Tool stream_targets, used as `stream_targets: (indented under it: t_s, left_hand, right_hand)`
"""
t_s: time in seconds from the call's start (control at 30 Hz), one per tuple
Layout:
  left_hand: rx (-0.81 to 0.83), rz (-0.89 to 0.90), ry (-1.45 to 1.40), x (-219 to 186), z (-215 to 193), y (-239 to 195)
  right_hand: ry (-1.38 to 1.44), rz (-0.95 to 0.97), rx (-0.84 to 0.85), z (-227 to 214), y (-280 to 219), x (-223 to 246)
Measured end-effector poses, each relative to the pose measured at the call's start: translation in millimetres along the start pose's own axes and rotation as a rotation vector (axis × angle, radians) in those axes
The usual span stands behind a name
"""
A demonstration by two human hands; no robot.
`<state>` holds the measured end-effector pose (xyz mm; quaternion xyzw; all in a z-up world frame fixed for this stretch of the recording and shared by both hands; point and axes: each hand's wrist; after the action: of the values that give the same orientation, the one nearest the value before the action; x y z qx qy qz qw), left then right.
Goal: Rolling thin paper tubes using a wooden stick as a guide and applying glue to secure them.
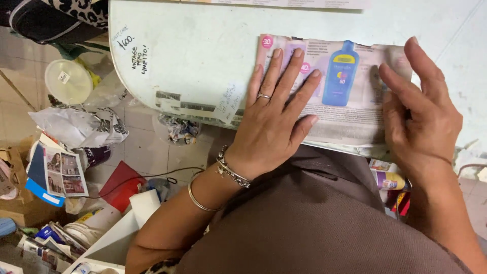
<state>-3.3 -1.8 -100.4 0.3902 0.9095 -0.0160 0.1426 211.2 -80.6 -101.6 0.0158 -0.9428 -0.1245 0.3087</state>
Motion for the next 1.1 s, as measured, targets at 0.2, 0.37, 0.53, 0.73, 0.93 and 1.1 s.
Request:
stream_targets:
  t_s: [0.2, 0.37, 0.53, 0.73, 0.93, 1.1]
  left_hand:
    - [0.103, -0.109, 0.272, 0.8, -2.5, 2.1]
    - [0.136, -0.144, 0.323, 0.4, 0.7, 3.0]
    - [0.114, -0.048, 0.274, 12.1, -2.0, 1.1]
    - [0.024, 0.067, 0.203, 15.5, -7.6, 2.5]
    - [-0.094, 0.192, 0.136, 34.4, -13.9, 2.9]
    - [0.088, 0.193, 0.119, 45.9, -7.7, 21.3]
  right_hand:
    - [-0.166, -0.02, 0.044, -6.6, -0.1, -8.5]
    - [-0.263, -0.074, 0.034, -3.8, -7.6, -14.1]
    - [-0.373, -0.167, -0.044, -3.8, -17.5, -21.1]
    - [-0.502, -0.354, -0.061, -8.0, -7.7, -12.9]
    - [-0.579, -0.338, 0.103, -17.9, -0.1, -1.6]
    - [-0.618, -0.279, 0.034, 17.0, 23.8, 12.7]
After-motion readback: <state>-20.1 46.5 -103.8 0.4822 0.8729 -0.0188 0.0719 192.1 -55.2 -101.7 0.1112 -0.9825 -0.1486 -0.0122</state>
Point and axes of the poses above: each hand's wrist, its own y-axis towards the middle knuckle, its own z-axis out of the palm, x = y × z, and after that the axes turned 3 degrees about y, right-handed
